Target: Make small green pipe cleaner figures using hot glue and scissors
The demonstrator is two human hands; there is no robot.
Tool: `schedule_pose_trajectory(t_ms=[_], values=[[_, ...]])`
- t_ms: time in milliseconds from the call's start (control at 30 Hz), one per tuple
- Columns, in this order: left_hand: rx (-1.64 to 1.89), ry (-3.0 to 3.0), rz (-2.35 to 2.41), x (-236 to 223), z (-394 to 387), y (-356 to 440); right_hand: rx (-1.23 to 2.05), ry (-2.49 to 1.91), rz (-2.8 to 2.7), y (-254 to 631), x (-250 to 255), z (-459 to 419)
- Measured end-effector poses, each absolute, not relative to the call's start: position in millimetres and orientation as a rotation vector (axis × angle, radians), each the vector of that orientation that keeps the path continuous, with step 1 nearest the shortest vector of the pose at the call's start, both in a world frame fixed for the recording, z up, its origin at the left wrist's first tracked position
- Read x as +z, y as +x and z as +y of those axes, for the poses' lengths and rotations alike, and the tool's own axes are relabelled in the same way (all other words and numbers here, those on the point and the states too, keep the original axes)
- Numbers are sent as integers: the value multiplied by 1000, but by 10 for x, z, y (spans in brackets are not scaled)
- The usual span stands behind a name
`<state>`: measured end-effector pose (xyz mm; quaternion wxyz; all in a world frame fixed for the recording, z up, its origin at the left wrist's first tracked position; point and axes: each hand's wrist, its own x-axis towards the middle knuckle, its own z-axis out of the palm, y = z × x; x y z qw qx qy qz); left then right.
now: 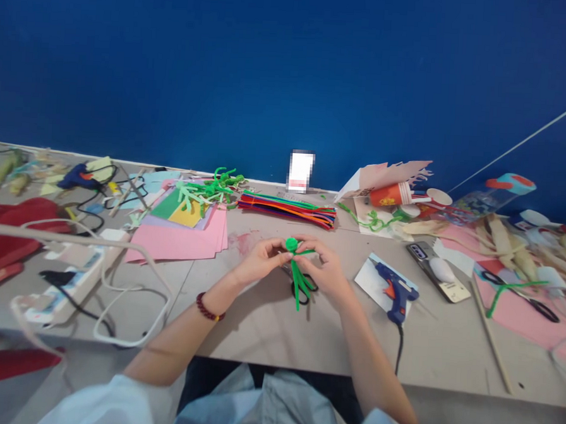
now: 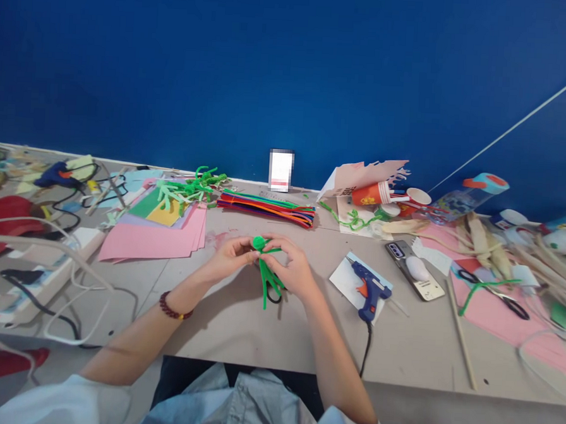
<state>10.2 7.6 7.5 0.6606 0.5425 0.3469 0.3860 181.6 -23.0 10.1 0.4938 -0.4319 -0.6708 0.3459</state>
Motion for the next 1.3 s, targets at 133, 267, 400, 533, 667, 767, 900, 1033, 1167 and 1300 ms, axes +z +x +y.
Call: schedule_pose_trajectory(t_ms=[133,267,400,533,667,767,900,1033,1167,1300], values=[[887,1091,721,105,74,99,770,-1158,-1589,1811,65,-231],[834,916,676,85,89,118,747,-1179,-1510,1779,8,-214],[772,856,688,52,90,134,785,-1133,-1521,1733,7,-211],[856,952,780,18,93,136,792,-1155,-1464,1712,43,-214],[915,1080,893,-5,117,131,750,-1180,-1449,1715,52,-216],[878,1078,904,20,115,139,691,-1194,-1462,1713,45,-222],[902,1120,937,42,77,165,647,-1202,-1482,1696,42,-236],[918,1198,955,-17,61,186,651,-1198,-1490,1684,36,-247],[919,1144,978,-39,70,190,818,-1158,-1381,1683,21,-248],[968,1100,1008,-11,82,178,962,-1033,-1336,1684,34,-248]])
